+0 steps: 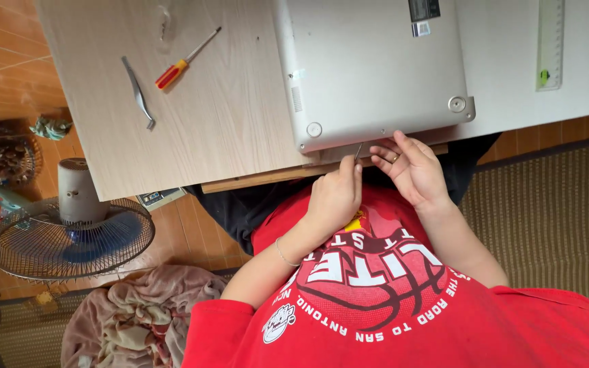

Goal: The person disassembles a laptop using screwdrivers and tweezers to remove the back panel components.

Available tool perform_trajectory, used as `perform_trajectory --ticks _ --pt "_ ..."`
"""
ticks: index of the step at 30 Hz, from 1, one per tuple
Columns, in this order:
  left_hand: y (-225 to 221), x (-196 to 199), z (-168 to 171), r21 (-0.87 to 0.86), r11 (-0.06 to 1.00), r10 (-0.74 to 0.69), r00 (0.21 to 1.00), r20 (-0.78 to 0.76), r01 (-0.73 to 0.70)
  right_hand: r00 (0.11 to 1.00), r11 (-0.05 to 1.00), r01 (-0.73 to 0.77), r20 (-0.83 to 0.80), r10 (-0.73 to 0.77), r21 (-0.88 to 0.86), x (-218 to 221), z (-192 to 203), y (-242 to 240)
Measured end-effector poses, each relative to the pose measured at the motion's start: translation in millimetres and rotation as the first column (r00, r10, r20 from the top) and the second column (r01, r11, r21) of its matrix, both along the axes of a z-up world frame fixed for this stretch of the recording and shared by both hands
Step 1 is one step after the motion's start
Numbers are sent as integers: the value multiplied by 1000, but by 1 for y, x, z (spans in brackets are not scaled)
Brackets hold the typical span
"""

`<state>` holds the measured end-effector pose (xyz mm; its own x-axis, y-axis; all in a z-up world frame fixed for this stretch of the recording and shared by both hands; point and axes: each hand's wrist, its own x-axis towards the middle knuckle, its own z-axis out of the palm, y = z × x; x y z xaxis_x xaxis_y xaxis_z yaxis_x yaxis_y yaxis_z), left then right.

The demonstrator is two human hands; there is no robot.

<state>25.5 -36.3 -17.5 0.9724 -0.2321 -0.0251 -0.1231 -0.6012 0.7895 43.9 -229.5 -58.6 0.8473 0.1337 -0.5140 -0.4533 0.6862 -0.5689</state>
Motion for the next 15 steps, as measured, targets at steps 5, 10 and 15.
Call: perform_trajectory --ticks 5,10,15 --pt "0 0 -2 9 1000 12 1000 -5 -12 999 999 -6 -42 8 37 11 -9 -8" --pt "2 1 0 -6 1000 0 1000 -7 0 989 987 -23 -140 45 156 14 -4 -9" --pt "21 8 3 86 993 -76 996 -38 79 978 986 -23 -200 57 167 12 -24 -14"
